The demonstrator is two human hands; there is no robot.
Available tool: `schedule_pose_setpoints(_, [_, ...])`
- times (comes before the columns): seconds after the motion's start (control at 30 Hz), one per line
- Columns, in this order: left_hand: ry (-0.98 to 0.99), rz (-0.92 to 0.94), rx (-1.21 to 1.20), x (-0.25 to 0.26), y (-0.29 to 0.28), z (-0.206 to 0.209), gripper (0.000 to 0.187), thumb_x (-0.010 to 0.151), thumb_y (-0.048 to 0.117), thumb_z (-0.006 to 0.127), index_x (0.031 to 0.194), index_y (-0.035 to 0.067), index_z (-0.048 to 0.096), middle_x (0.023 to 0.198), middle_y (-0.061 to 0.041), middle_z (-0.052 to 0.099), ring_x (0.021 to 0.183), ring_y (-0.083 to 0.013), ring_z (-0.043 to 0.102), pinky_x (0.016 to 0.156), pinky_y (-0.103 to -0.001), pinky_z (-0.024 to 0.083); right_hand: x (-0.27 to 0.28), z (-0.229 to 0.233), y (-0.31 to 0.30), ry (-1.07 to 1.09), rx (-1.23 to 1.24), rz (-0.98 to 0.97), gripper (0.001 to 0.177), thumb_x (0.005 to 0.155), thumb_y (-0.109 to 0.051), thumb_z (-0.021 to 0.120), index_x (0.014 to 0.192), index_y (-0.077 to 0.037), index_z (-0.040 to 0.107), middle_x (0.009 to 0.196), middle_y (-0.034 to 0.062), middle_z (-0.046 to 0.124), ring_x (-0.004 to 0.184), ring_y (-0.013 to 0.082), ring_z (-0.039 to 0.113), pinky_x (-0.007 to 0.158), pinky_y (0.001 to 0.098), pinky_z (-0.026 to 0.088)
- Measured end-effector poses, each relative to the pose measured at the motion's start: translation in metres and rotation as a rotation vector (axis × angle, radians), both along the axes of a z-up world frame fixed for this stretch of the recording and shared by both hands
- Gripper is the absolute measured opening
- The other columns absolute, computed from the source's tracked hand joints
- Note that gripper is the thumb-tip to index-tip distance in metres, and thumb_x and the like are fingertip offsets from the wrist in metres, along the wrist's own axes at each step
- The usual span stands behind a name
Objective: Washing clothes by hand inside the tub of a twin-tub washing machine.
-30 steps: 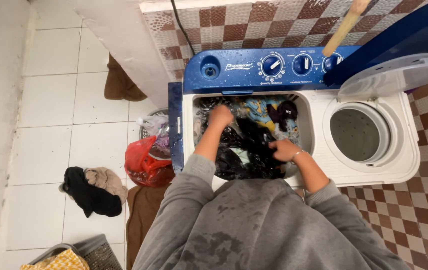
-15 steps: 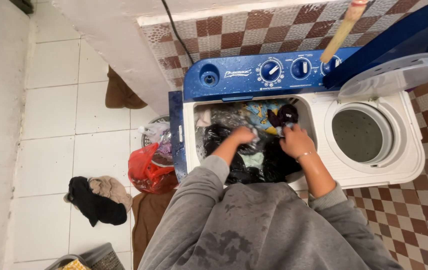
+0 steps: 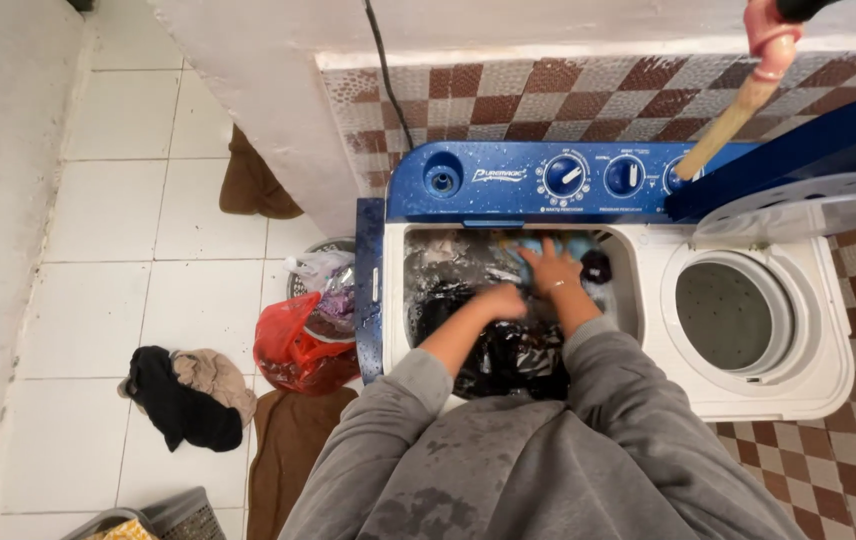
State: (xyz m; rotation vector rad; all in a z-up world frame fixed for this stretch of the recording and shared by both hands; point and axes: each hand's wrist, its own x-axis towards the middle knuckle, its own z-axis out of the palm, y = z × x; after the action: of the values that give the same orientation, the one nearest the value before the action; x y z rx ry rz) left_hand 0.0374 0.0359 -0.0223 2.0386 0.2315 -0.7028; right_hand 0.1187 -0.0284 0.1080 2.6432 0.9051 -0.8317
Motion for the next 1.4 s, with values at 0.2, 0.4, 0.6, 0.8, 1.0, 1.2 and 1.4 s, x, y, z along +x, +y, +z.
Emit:
schedule_pose_setpoints(0.2, [-0.359, 0.676, 0.351, 0.020, 0.049, 0.052, 0.026, 0.078, 0.026, 0.063, 0.090, 0.010, 0.080, 0.104, -0.018, 0.077, 0.107, -0.0356, 0.070, 0.111, -0.050, 0.042, 0.023, -0.147, -0.045, 0.182, 0.306, 0.097, 0.065, 0.074, -0.019, 0.073, 0.137, -0.026, 0.062, 0.124, 0.0185, 0.072, 0.114, 0.0371, 0.069, 0.102, 0.0427, 0.054])
schedule_pose_setpoints(0.4, [-0.201, 0.260, 0.320, 0.047, 0.019, 0.080, 0.089, 0.078, 0.059, 0.079, 0.150, 0.020, 0.045, 0.145, -0.016, 0.055, 0.135, -0.0457, 0.045, 0.111, -0.069, 0.028, -0.067, -0.118, -0.050, 0.319, 0.609, 0.412, 0.064, 0.066, -0.016, 0.073, 0.129, -0.013, 0.065, 0.124, 0.0205, 0.069, 0.108, 0.0410, 0.066, 0.096, 0.0465, 0.053])
schedule_pose_setpoints(0.6, [0.157, -0.156, 0.490, 0.033, 0.032, -0.002, 0.082, 0.066, 0.053, 0.086, 0.138, 0.021, 0.067, 0.141, -0.011, 0.065, 0.128, -0.0346, 0.064, 0.104, -0.055, 0.052, -0.081, -0.084, -0.068, 0.706, 0.726, 0.339, 0.057, 0.077, -0.033, 0.080, 0.129, -0.012, 0.068, 0.132, 0.0165, 0.068, 0.122, 0.0337, 0.065, 0.107, 0.0418, 0.050])
schedule_pose_setpoints(0.8, [0.352, -0.195, 0.500, -0.029, 0.039, 0.058, 0.061, 0.072, 0.044, 0.080, 0.127, 0.019, 0.072, 0.131, -0.008, 0.069, 0.118, -0.0310, 0.067, 0.099, -0.052, 0.053, 0.020, -0.081, -0.079, 0.695, 0.880, -0.085, 0.031, 0.089, -0.019, 0.070, 0.119, -0.012, 0.075, 0.113, 0.0074, 0.079, 0.099, 0.0139, 0.073, 0.091, 0.0300, 0.058])
schedule_pose_setpoints(1.0, [0.439, -0.225, 0.560, -0.064, 0.033, 0.132, 0.059, 0.079, 0.052, 0.077, 0.128, 0.019, 0.070, 0.132, -0.006, 0.067, 0.118, -0.0299, 0.064, 0.099, -0.050, 0.050, 0.118, -0.138, -0.058, 0.462, 0.843, -0.530, 0.043, 0.096, -0.031, 0.069, 0.130, -0.004, 0.065, 0.121, 0.0143, 0.072, 0.105, 0.0240, 0.065, 0.093, 0.0355, 0.050])
schedule_pose_setpoints(1.2, [0.568, -0.216, 0.558, -0.085, 0.018, 0.071, 0.059, 0.085, 0.059, 0.074, 0.128, 0.019, 0.068, 0.132, -0.004, 0.065, 0.119, -0.0289, 0.062, 0.099, -0.049, 0.048, 0.100, -0.073, -0.020, 0.632, 0.727, -0.683, 0.054, 0.098, -0.041, 0.065, 0.133, 0.000, 0.062, 0.128, 0.0138, 0.067, 0.117, 0.0255, 0.062, 0.100, 0.0381, 0.047])
schedule_pose_setpoints(1.4, [0.504, 0.110, 0.549, -0.098, 0.015, 0.070, 0.049, 0.082, 0.043, 0.073, 0.121, 0.013, 0.075, 0.125, -0.007, 0.071, 0.114, -0.0278, 0.069, 0.091, -0.046, 0.057, 0.075, -0.074, 0.008, 0.881, 0.619, -0.752, 0.054, 0.099, -0.045, 0.062, 0.134, -0.003, 0.062, 0.124, 0.0126, 0.067, 0.111, 0.0253, 0.063, 0.095, 0.0389, 0.049])
